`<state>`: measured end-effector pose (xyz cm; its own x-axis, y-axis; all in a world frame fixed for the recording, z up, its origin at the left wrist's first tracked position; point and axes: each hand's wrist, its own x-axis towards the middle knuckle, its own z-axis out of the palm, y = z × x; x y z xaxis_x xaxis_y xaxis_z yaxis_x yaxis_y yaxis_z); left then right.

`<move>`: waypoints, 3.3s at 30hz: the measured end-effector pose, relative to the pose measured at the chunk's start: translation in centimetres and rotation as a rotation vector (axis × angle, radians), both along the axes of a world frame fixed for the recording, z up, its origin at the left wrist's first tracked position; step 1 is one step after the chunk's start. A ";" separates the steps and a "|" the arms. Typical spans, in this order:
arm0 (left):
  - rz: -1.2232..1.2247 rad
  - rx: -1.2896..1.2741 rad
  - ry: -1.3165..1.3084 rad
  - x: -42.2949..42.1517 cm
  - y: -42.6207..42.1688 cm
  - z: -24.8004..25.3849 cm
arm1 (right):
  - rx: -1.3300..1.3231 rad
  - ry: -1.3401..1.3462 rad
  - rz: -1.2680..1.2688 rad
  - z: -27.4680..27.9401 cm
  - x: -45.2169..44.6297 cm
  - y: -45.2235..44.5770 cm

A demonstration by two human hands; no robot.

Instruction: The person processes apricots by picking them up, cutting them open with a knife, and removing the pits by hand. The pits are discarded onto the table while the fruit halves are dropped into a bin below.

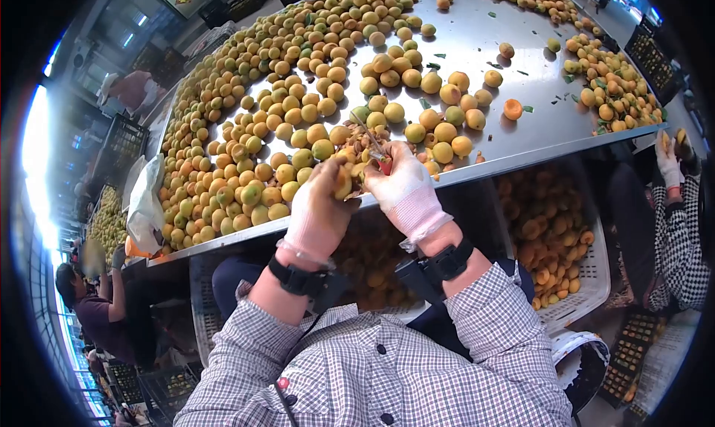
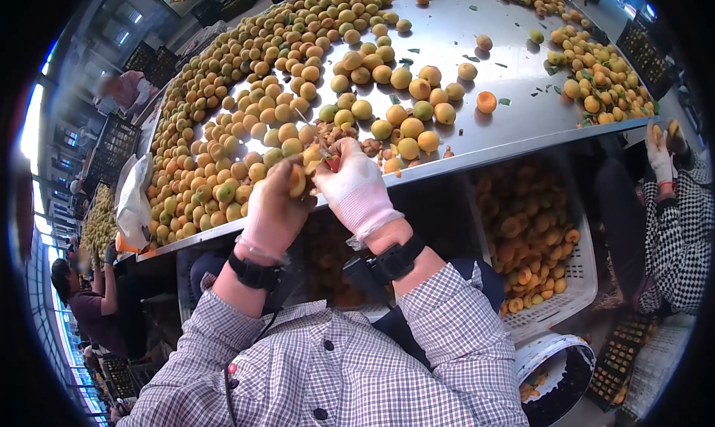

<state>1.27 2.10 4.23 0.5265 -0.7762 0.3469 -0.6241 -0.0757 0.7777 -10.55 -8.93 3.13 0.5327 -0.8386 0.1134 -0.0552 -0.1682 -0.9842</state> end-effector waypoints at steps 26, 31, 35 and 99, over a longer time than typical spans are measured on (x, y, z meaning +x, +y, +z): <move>-0.226 0.455 0.568 -1.6 -0.5 4.5 | 0.464 -0.181 0.146 2.5 -5.6 -6.8; -0.212 0.079 0.779 -3.1 -1.6 2.6 | 0.793 -0.369 0.307 2.3 -4.5 -1.2; -0.205 -0.117 0.855 -3.4 -1.5 1.5 | 0.602 -0.100 0.306 1.9 -4.1 -0.5; -0.295 -0.253 0.774 -1.4 -0.1 -0.3 | 0.026 0.193 0.339 -0.1 -2.5 1.4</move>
